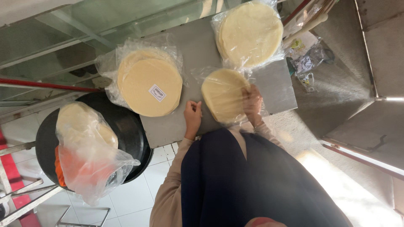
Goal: The person separates thin circular dough wrappers from a stack, folds them, and places them into plastic bags.
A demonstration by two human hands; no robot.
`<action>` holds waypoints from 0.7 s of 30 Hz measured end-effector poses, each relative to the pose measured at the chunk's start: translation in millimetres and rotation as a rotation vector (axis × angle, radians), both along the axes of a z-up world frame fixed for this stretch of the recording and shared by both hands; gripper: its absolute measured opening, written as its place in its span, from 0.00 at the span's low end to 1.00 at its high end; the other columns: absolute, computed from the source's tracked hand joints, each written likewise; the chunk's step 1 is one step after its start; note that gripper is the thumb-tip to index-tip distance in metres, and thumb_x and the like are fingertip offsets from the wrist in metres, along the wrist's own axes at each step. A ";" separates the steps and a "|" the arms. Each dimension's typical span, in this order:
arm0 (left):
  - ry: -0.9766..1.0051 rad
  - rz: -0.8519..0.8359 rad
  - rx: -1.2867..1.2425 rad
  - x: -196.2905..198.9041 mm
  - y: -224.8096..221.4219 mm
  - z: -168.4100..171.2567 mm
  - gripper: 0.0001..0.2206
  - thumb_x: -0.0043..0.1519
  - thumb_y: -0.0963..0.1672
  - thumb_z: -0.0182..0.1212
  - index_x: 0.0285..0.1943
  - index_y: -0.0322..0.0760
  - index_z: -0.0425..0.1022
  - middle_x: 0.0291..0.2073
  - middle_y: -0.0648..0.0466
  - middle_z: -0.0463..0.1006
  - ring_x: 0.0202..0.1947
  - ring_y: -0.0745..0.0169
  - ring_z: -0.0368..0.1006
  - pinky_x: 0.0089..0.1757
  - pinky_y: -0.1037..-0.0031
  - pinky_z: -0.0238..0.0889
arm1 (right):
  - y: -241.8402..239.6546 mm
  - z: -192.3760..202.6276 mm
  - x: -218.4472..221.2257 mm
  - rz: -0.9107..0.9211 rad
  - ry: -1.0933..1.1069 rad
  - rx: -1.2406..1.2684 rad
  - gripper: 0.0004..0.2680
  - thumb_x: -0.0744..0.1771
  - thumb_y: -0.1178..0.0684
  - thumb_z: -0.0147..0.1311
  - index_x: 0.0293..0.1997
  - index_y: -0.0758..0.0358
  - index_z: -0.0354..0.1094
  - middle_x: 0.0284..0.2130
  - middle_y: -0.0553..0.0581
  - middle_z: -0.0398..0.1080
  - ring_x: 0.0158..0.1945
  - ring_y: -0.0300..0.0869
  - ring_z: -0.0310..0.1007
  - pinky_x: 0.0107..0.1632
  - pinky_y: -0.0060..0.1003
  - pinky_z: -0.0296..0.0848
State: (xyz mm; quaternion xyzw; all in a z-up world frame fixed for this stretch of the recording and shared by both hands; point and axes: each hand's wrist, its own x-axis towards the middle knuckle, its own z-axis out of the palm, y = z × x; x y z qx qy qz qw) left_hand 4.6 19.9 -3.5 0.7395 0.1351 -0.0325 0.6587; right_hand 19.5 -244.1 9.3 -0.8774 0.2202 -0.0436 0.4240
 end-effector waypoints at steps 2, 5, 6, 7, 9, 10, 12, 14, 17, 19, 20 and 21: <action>0.045 -0.021 0.001 -1.2 7.7 -6.3 0.10 0.68 0.45 0.60 0.40 0.32 0.68 0.22 0.54 0.73 0.19 0.70 0.68 0.23 0.76 0.61 | -8.5 -2.0 0.9 0.009 -0.079 -0.004 0.17 0.70 0.47 0.58 0.61 0.67 0.65 0.45 0.68 0.75 0.44 0.55 0.77 0.45 0.46 0.77; 0.112 -0.098 -0.097 -2.6 9.9 -0.8 0.12 0.69 0.47 0.57 0.47 0.31 0.72 0.28 0.53 0.77 0.25 0.69 0.74 0.28 0.76 0.67 | -9.0 -3.8 -0.3 0.123 -0.259 -0.147 0.19 0.70 0.51 0.59 0.66 0.69 0.61 0.50 0.72 0.72 0.50 0.59 0.74 0.49 0.49 0.74; 0.117 -0.129 -0.122 -1.7 3.9 5.3 0.13 0.69 0.48 0.57 0.50 0.31 0.72 0.33 0.53 0.79 0.28 0.68 0.76 0.30 0.75 0.69 | -8.2 -2.3 -1.5 0.165 -0.344 -0.162 0.20 0.70 0.52 0.58 0.68 0.69 0.59 0.52 0.71 0.72 0.52 0.57 0.73 0.52 0.48 0.74; 0.123 -0.160 -0.148 -0.5 -3.3 12.5 0.15 0.68 0.49 0.57 0.52 0.30 0.73 0.37 0.52 0.81 0.32 0.66 0.78 0.33 0.74 0.72 | -7.3 -0.1 -2.2 0.206 -0.430 -0.176 0.21 0.69 0.53 0.58 0.70 0.68 0.58 0.55 0.70 0.71 0.55 0.55 0.73 0.54 0.47 0.75; 0.016 -0.172 0.033 2.6 -21.6 27.0 0.18 0.67 0.49 0.62 0.53 0.28 0.73 0.39 0.47 0.83 0.38 0.59 0.80 0.39 0.70 0.72 | -8.3 4.5 6.9 0.015 -0.193 0.191 0.23 0.65 0.53 0.62 0.67 0.64 0.59 0.53 0.63 0.73 0.51 0.47 0.75 0.50 0.41 0.78; -0.035 -0.178 0.124 3.9 -28.0 32.9 0.19 0.66 0.50 0.64 0.53 0.27 0.74 0.40 0.45 0.83 0.41 0.56 0.81 0.43 0.68 0.72 | -8.2 6.5 9.4 -0.078 -0.068 0.374 0.24 0.63 0.53 0.64 0.66 0.62 0.59 0.52 0.59 0.73 0.49 0.43 0.75 0.48 0.38 0.79; -0.007 -0.168 0.189 9.4 -33.8 37.8 0.20 0.63 0.49 0.65 0.53 0.27 0.73 0.41 0.43 0.83 0.42 0.52 0.80 0.44 0.66 0.71 | -8.6 12.5 -8.9 -0.074 -0.133 0.887 0.21 0.66 0.55 0.62 0.66 0.66 0.61 0.53 0.60 0.72 0.53 0.44 0.74 0.53 0.37 0.78; 0.022 -0.182 0.267 14.0 -33.8 31.1 0.19 0.63 0.48 0.65 0.53 0.26 0.74 0.41 0.40 0.83 0.43 0.47 0.79 0.44 0.63 0.70 | -5.2 14.8 -24.4 -0.093 -0.134 1.109 0.19 0.67 0.57 0.61 0.65 0.69 0.61 0.53 0.60 0.72 0.54 0.44 0.74 0.54 0.36 0.78; 0.050 -0.198 0.276 18.9 -29.8 7.8 0.17 0.63 0.46 0.63 0.53 0.26 0.74 0.43 0.39 0.82 0.44 0.44 0.78 0.46 0.61 0.69 | -3.4 21.8 -36.5 -0.010 -0.038 0.956 0.16 0.67 0.59 0.59 0.62 0.74 0.64 0.49 0.63 0.73 0.52 0.46 0.75 0.52 0.36 0.78; 0.047 -0.169 0.110 19.9 -28.0 -5.1 0.19 0.61 0.46 0.61 0.56 0.27 0.73 0.43 0.40 0.83 0.44 0.46 0.81 0.46 0.62 0.71 | -10.5 39.6 -46.4 0.223 0.023 0.777 0.12 0.71 0.58 0.57 0.59 0.79 0.71 0.46 0.67 0.76 0.51 0.46 0.76 0.51 0.37 0.78; 0.028 -0.162 0.093 20.3 -28.4 -8.2 0.19 0.62 0.46 0.61 0.57 0.27 0.72 0.45 0.39 0.82 0.46 0.46 0.80 0.46 0.62 0.71 | -8.0 47.9 -45.8 0.156 0.020 0.884 0.13 0.69 0.58 0.57 0.59 0.75 0.68 0.47 0.64 0.75 0.50 0.44 0.76 0.50 0.36 0.78; 0.009 -0.154 0.076 20.3 -29.2 -8.8 0.20 0.62 0.46 0.61 0.59 0.27 0.70 0.46 0.39 0.82 0.47 0.46 0.80 0.47 0.62 0.71 | -4.5 55.4 -43.9 0.088 0.015 0.990 0.15 0.67 0.58 0.58 0.60 0.71 0.66 0.47 0.61 0.74 0.49 0.42 0.76 0.50 0.35 0.78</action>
